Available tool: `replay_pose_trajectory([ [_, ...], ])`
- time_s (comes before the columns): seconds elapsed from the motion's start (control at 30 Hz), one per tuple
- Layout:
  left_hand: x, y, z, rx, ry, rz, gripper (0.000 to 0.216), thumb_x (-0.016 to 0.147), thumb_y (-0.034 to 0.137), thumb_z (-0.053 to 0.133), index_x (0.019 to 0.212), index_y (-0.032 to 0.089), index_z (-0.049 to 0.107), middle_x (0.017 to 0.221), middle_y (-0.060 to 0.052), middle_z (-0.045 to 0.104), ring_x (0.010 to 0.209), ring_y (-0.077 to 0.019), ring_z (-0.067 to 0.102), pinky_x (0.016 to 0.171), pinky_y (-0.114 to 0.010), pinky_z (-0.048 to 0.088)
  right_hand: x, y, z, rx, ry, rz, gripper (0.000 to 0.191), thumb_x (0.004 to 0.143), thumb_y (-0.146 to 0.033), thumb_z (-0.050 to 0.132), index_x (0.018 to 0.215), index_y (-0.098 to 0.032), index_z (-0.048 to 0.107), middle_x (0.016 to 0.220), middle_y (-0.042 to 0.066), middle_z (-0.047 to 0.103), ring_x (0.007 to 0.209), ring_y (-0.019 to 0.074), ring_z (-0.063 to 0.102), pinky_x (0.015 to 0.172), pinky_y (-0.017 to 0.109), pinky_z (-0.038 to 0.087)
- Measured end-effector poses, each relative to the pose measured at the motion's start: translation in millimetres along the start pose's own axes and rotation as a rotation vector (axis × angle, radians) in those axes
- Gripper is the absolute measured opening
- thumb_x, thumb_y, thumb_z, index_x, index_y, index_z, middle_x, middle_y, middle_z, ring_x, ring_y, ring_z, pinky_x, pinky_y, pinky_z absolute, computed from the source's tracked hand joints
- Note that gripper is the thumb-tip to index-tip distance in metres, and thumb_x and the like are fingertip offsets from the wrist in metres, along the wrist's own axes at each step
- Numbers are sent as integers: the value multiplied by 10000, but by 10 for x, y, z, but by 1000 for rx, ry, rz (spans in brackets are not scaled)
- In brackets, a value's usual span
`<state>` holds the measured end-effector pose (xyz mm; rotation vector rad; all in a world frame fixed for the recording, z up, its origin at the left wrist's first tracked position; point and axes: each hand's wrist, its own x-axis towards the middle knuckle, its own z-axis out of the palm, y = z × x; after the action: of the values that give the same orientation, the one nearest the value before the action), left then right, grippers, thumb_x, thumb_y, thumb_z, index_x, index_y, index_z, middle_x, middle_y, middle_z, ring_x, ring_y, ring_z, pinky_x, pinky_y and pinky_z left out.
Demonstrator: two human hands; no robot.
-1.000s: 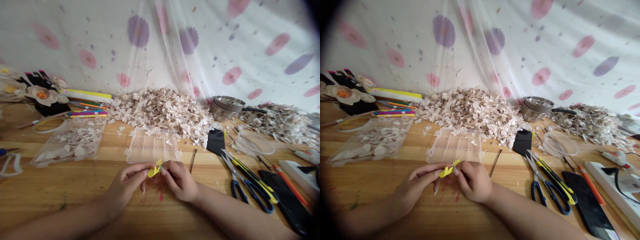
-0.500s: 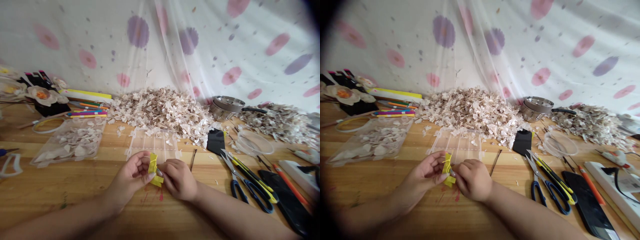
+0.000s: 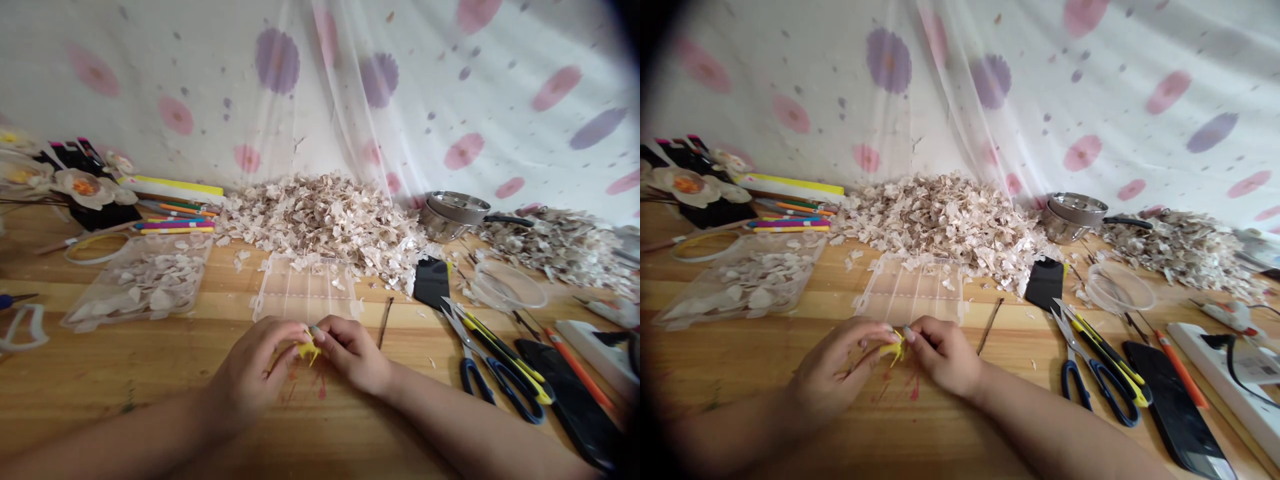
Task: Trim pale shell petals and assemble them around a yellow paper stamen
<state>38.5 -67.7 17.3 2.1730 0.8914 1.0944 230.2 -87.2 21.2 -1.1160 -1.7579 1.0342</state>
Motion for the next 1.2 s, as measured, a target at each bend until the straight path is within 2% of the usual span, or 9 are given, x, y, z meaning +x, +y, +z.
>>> replay_pose_trajectory([
  [0.13,7,-10,-62,122,-95,212,346,783,15,483,985,256,627,873,-32,689,895,-192,606,817,-298,441,19,14,19,107,4,41,324,904,-426,443,738,-159,523,628,-22,480,578,95,444,550,213,389],
  [0.27,23,29,-63,142,-129,145,305,780,48,480,983,228,619,891,-56,678,930,-215,583,848,-326,433,19,29,19,65,71,25,299,910,-407,438,773,-162,539,645,-15,507,588,99,465,555,212,405],
  [0.47,73,121,-58,-282,-187,-261,143,850,267,470,921,205,578,881,-55,649,847,-196,609,759,-289,466,-6,18,-26,-201,54,-290,171,926,-231,414,855,-166,556,717,30,610,619,113,542,594,226,444],
  [0.6,117,192,-54,-632,-312,-573,412,845,513,411,692,174,588,608,-41,666,594,-159,614,597,-247,443,2,4,-73,-415,24,-535,145,919,-197,400,918,-168,543,679,38,627,582,133,542,566,252,424],
  [0.7,137,236,-21,-736,-422,-790,610,754,689,389,542,152,584,440,-47,602,411,-130,546,425,-211,330,11,-13,-96,-588,30,-662,170,928,-227,379,940,-163,536,658,37,623,551,146,519,534,271,393],
  [0.87,106,202,85,-828,-795,-1157,892,680,828,100,404,123,571,338,-68,512,230,-76,355,302,-205,151,16,-81,-92,-768,-27,-816,244,942,-209,324,887,-155,556,595,19,587,548,161,492,516,291,350],
  [0.97,86,157,117,-842,-946,-1246,897,694,806,78,348,122,544,281,-66,444,194,-83,322,261,-219,90,12,-113,-83,-803,-56,-870,258,943,-199,326,855,-156,565,587,7,578,540,152,480,505,291,327],
  [1.13,116,114,98,-887,-753,-1261,682,754,644,295,386,121,534,302,-54,476,206,-62,323,269,-197,40,1,-133,-77,-857,-66,-935,199,919,-201,402,851,-147,581,590,-13,565,524,135,468,480,283,293],
  [1.2,120,75,110,-847,-818,-1295,693,763,608,229,384,118,539,285,-63,457,195,-79,325,257,-200,38,1,-138,-73,-871,-45,-971,161,900,-192,441,839,-150,584,572,-25,548,507,128,456,467,274,281],
])
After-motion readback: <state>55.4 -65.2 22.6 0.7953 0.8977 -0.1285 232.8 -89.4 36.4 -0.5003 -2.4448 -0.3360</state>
